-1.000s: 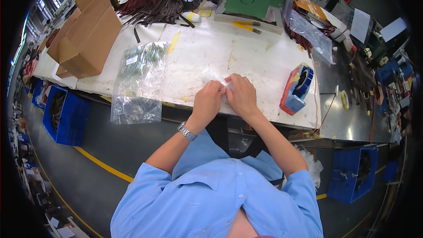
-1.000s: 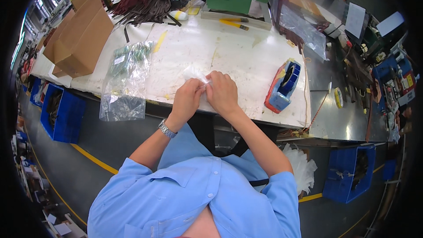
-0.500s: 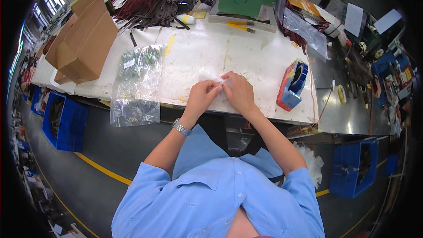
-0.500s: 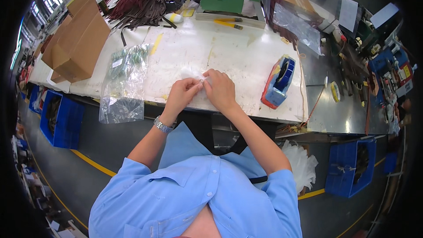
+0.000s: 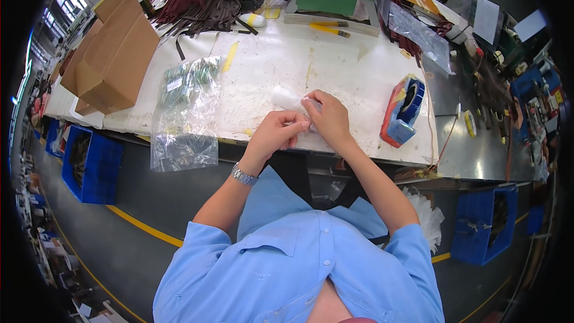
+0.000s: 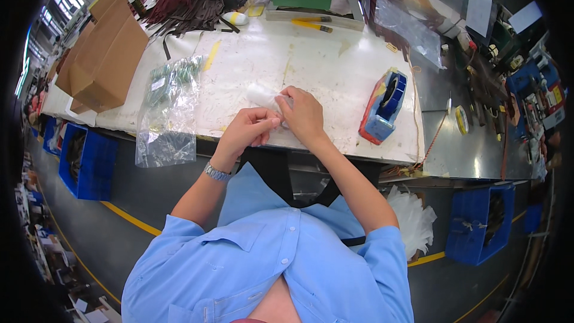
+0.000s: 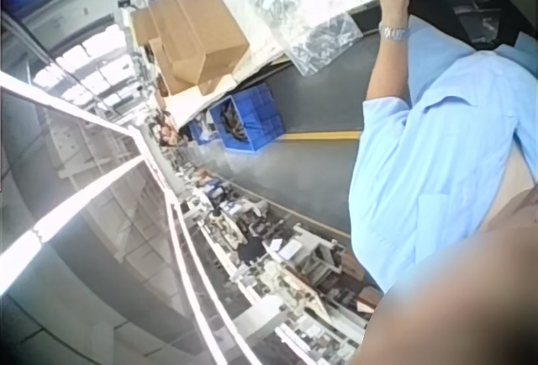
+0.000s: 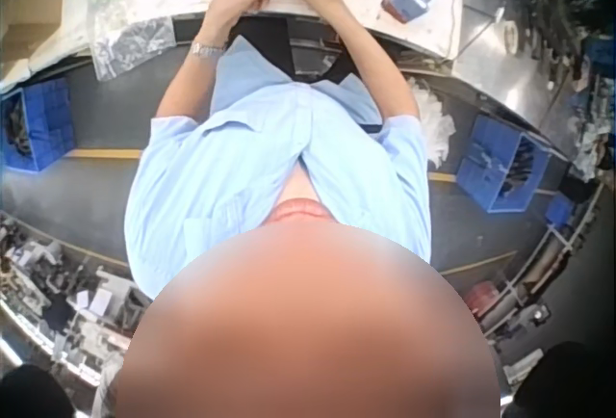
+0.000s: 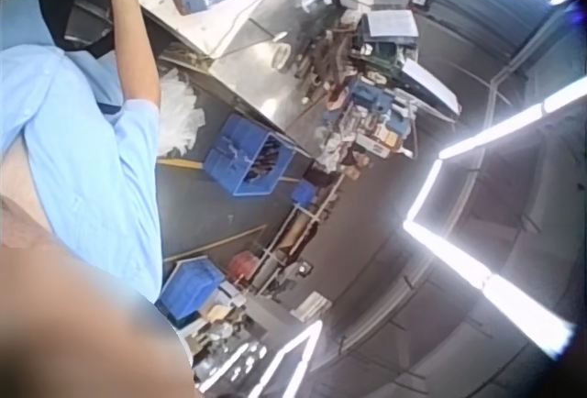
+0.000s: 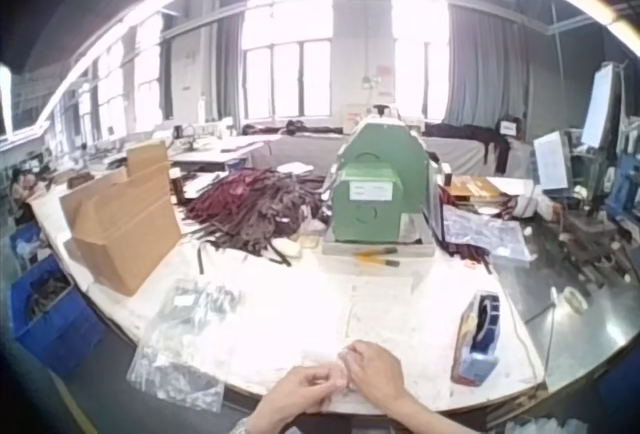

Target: Applying protective blue tape to gold-colored metal buckles at a workbench.

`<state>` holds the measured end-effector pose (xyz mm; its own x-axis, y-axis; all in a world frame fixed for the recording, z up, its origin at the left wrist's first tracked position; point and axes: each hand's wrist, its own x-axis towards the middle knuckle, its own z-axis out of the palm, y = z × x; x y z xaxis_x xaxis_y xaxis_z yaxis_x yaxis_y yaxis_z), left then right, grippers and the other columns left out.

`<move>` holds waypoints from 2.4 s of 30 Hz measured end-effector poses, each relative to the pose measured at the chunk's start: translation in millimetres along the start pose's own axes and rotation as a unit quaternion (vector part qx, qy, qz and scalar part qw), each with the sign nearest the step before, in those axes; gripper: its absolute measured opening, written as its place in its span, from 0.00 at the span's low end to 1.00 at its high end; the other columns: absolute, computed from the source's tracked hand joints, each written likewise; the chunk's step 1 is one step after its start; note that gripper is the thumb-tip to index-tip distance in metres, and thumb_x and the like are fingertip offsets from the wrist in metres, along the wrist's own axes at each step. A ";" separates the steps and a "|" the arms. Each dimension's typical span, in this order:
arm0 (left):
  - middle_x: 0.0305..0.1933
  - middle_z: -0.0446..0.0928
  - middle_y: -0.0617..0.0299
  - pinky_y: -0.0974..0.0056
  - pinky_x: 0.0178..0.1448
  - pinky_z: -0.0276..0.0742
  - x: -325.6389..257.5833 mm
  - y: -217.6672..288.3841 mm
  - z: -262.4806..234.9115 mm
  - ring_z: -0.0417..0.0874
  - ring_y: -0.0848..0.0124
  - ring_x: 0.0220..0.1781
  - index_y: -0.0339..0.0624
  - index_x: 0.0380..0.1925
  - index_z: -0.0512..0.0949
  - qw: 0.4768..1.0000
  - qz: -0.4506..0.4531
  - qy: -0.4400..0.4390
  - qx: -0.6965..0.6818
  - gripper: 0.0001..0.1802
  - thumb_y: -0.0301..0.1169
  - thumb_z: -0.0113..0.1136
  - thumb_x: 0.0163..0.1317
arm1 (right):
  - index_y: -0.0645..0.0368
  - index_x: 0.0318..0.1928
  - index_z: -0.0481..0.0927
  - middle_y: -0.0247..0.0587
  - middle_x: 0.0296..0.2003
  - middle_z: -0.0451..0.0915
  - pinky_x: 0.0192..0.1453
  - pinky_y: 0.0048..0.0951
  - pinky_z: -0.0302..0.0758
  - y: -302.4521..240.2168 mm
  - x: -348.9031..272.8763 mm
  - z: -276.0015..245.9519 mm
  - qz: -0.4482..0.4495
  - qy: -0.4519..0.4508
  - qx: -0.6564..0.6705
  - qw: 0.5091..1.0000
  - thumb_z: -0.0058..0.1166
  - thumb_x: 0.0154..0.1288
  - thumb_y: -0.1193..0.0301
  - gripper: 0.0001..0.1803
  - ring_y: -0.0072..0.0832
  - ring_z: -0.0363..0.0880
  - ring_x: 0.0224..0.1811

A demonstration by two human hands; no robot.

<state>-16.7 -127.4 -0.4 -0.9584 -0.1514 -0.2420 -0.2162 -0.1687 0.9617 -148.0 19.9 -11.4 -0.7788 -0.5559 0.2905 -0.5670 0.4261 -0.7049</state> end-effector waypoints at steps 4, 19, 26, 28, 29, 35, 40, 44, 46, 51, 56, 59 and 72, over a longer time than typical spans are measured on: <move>0.28 0.81 0.69 0.73 0.27 0.70 -16.8 -13.8 -4.0 0.76 0.83 0.24 0.33 0.42 0.87 0.986 0.088 0.021 0.140 0.10 0.31 0.70 0.75 | 0.59 0.53 0.87 0.48 0.50 0.88 0.59 0.44 0.81 4.3 -1.3 -12.7 -0.069 -0.045 0.013 0.997 0.68 0.71 0.60 0.18 0.48 0.87 0.54; 0.58 0.85 0.52 0.51 0.66 0.83 34.0 28.2 -49.3 0.87 0.52 0.58 0.42 0.57 0.86 0.803 0.317 0.099 0.496 0.22 0.21 0.70 0.61 | 0.59 0.70 0.78 0.53 0.59 0.82 0.70 0.47 0.77 21.8 -31.2 -71.8 -0.080 -0.143 -0.108 0.981 0.70 0.63 0.70 0.34 0.52 0.80 0.64; 0.38 0.89 0.48 0.55 0.48 0.84 38.4 30.5 -59.3 0.89 0.53 0.40 0.35 0.48 0.88 0.880 0.161 0.075 0.441 0.12 0.30 0.69 0.68 | 0.62 0.68 0.78 0.56 0.70 0.76 0.79 0.52 0.71 21.9 -43.3 -80.3 -0.135 -0.044 -0.155 0.978 0.66 0.63 0.77 0.31 0.56 0.73 0.73; 0.36 0.88 0.47 0.53 0.47 0.84 49.0 27.1 -63.5 0.88 0.50 0.38 0.35 0.46 0.88 0.884 0.150 0.099 0.431 0.12 0.33 0.68 0.70 | 0.63 0.67 0.79 0.57 0.70 0.75 0.80 0.53 0.69 9.2 -53.4 -70.7 -0.183 -0.040 -0.167 0.968 0.65 0.63 0.78 0.30 0.57 0.71 0.75; 0.33 0.87 0.48 0.54 0.44 0.84 55.5 25.3 -63.9 0.88 0.52 0.34 0.34 0.45 0.88 0.865 0.162 0.123 0.459 0.12 0.33 0.67 0.72 | 0.64 0.66 0.79 0.58 0.71 0.74 0.82 0.54 0.67 3.6 -60.7 -66.3 -0.229 -0.036 -0.179 0.956 0.64 0.63 0.78 0.29 0.59 0.68 0.77; 0.41 0.88 0.50 0.51 0.53 0.85 60.9 37.5 -29.2 0.89 0.51 0.46 0.38 0.45 0.87 0.714 0.270 0.216 0.609 0.09 0.32 0.69 0.72 | 0.65 0.62 0.81 0.58 0.67 0.78 0.79 0.52 0.70 8.8 -102.7 -55.6 -0.209 -0.099 -0.136 0.963 0.65 0.65 0.79 0.24 0.56 0.74 0.73; 0.54 0.86 0.50 0.51 0.65 0.82 40.8 41.2 -26.4 0.86 0.51 0.59 0.41 0.47 0.87 0.711 0.407 0.062 0.570 0.09 0.30 0.68 0.70 | 0.64 0.62 0.82 0.53 0.64 0.81 0.74 0.49 0.76 -15.8 -88.9 -76.7 -0.064 -0.133 0.022 0.989 0.67 0.65 0.78 0.24 0.52 0.78 0.70; 0.54 0.86 0.50 0.51 0.65 0.82 62.7 44.3 -39.2 0.86 0.50 0.58 0.41 0.49 0.88 0.791 0.313 0.064 0.522 0.10 0.28 0.69 0.69 | 0.62 0.60 0.84 0.50 0.62 0.83 0.67 0.46 0.81 15.3 -26.4 -59.7 -0.192 0.104 -0.208 0.953 0.68 0.66 0.77 0.22 0.52 0.83 0.63; 0.53 0.86 0.49 0.50 0.65 0.82 88.4 41.9 -45.7 0.85 0.50 0.59 0.41 0.49 0.88 0.821 0.278 0.058 0.496 0.10 0.27 0.69 0.69 | 0.62 0.60 0.84 0.50 0.62 0.83 0.66 0.47 0.80 50.9 -1.6 -43.3 -0.147 0.108 -0.181 0.966 0.68 0.67 0.76 0.22 0.50 0.83 0.63; 0.54 0.86 0.50 0.50 0.66 0.82 104.7 39.7 -49.0 0.85 0.50 0.60 0.40 0.49 0.88 0.742 0.384 0.189 0.516 0.11 0.28 0.70 0.68 | 0.61 0.60 0.84 0.49 0.62 0.83 0.66 0.49 0.79 63.1 40.6 -35.7 -0.089 0.163 -0.163 0.969 0.69 0.66 0.74 0.22 0.49 0.83 0.62; 0.53 0.86 0.50 0.50 0.68 0.80 86.8 40.7 -63.3 0.84 0.50 0.61 0.42 0.47 0.88 0.770 0.344 0.106 0.526 0.11 0.27 0.70 0.65 | 0.62 0.59 0.86 0.49 0.61 0.84 0.65 0.47 0.80 60.0 45.6 -26.9 -0.164 0.118 -0.181 0.962 0.69 0.67 0.71 0.21 0.51 0.83 0.61; 0.51 0.87 0.50 0.50 0.64 0.82 117.4 31.9 -62.0 0.86 0.50 0.57 0.43 0.48 0.88 0.803 0.314 0.101 0.496 0.11 0.31 0.69 0.68 | 0.62 0.58 0.86 0.51 0.57 0.87 0.64 0.45 0.81 85.3 50.0 -33.9 -0.118 0.105 -0.144 0.977 0.68 0.69 0.69 0.19 0.53 0.85 0.57; 0.54 0.85 0.50 0.50 0.66 0.80 107.2 29.2 -67.5 0.83 0.47 0.61 0.40 0.52 0.87 0.805 0.344 0.101 0.473 0.17 0.26 0.73 0.62 | 0.58 0.64 0.85 0.55 0.64 0.84 0.69 0.46 0.79 77.9 63.7 -46.4 -0.064 -0.032 -0.100 0.992 0.67 0.70 0.69 0.23 0.52 0.84 0.63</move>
<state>-113.2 -214.4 -7.0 -0.8828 -0.0644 0.4653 0.2151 0.8252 0.5223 -254.3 50.8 -17.7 -0.6813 -0.6568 0.3232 -0.7078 0.4785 -0.5196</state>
